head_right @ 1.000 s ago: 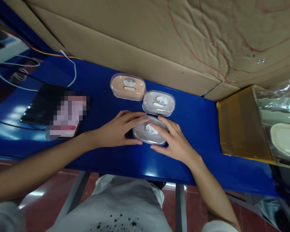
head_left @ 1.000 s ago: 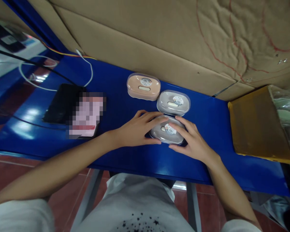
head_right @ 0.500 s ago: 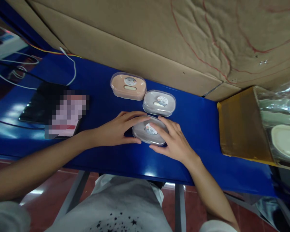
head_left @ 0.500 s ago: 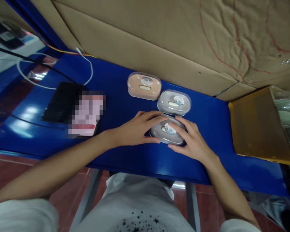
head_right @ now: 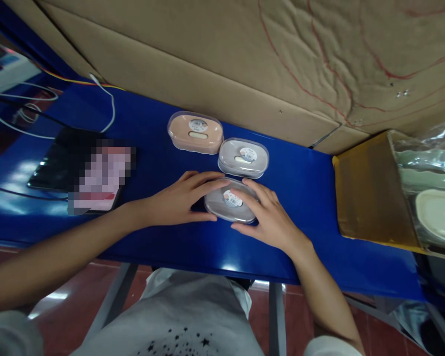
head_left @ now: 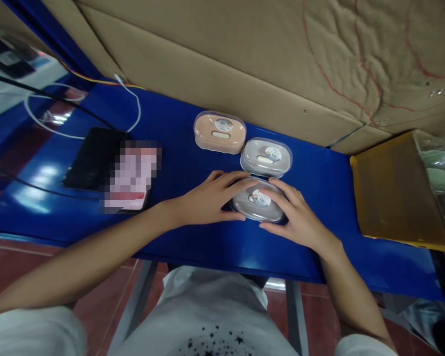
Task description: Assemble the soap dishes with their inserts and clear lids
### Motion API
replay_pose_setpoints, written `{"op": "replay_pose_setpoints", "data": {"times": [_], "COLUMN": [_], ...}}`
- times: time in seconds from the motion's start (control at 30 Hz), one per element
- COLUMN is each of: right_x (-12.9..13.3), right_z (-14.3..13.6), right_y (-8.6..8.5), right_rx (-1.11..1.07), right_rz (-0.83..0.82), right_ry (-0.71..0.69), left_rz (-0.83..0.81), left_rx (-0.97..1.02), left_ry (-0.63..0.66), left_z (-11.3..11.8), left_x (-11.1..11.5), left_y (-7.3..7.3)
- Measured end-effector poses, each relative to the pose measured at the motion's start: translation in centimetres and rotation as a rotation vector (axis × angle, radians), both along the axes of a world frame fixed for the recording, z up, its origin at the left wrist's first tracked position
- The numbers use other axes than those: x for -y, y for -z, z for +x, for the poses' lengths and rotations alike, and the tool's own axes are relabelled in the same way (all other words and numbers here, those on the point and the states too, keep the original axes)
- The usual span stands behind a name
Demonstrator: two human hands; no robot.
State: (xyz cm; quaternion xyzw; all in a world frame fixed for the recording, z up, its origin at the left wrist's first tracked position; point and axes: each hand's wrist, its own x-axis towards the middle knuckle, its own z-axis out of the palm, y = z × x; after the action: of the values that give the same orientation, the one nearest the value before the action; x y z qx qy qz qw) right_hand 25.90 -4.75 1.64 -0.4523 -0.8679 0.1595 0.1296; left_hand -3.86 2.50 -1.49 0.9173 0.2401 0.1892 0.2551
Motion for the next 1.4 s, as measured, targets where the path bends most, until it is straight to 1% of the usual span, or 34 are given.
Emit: {"op": "replay_pose_setpoints", "data": {"times": [0.1,0.17,0.33,0.4,0.47,0.53,0.6,0.7,0.77,0.83,0.97,1.1,1.17,1.23,1.33,1.4], "right_x": [-0.2,-0.4,-0.4,-0.2,0.0,0.1,0.2,0.1,-0.3,-0.9,-2.1,-2.7,-2.6,-2.4,-2.2,-2.3], "right_z": [1.3,2.5,6.9,8.9,10.9,12.6,13.9,14.6,14.4,13.8,12.3,9.9,7.9,5.5,2.0,0.3], "right_y": [-0.9,-1.6,-2.6,-2.8,-2.8,-2.7,-2.4,-1.8,-1.3,-0.6,0.6,1.0,1.0,0.9,0.7,0.7], "right_rx": [0.015,0.024,0.020,0.012,0.020,0.040,0.067,0.153,0.237,0.300,0.323,0.263,0.207,0.161,0.157,0.176], "right_rz": [-0.110,-0.164,-0.224,-0.245,-0.252,-0.230,-0.172,-0.043,0.056,0.148,0.282,0.367,0.400,0.416,0.391,0.361], "right_ry": [0.028,0.064,0.191,0.238,0.297,0.365,0.437,0.547,0.616,0.649,0.611,0.553,0.476,0.355,0.154,0.072], "left_rz": [0.121,0.190,0.340,0.355,0.345,0.322,0.298,0.278,0.276,0.277,0.267,0.264,0.276,0.279,0.240,0.189], "left_rx": [-0.009,-0.003,-0.074,-0.115,-0.144,-0.171,-0.197,-0.243,-0.269,-0.280,-0.282,-0.280,-0.263,-0.249,-0.258,-0.280], "left_ry": [0.001,-0.040,-0.285,-0.360,-0.409,-0.457,-0.506,-0.548,-0.553,-0.556,-0.594,-0.638,-0.674,-0.685,-0.655,-0.647], "left_z": [0.0,-0.1,-0.6,-0.7,-0.7,-0.7,-0.7,-0.7,-0.8,-0.9,-0.9,-0.9,-1.0,-1.1,-1.3,-1.4], "left_x": [0.1,0.0,-0.7,-1.0,-1.2,-1.4,-1.4,-1.6,-1.7,-1.8,-1.8,-1.8,-1.8,-1.8,-1.9,-2.1], "left_y": [0.0,-0.4,-1.5,-1.6,-1.7,-1.8,-1.8,-1.7,-1.6,-1.5,-1.5,-2.1,-2.5,-2.8,-3.0,-2.9]}}
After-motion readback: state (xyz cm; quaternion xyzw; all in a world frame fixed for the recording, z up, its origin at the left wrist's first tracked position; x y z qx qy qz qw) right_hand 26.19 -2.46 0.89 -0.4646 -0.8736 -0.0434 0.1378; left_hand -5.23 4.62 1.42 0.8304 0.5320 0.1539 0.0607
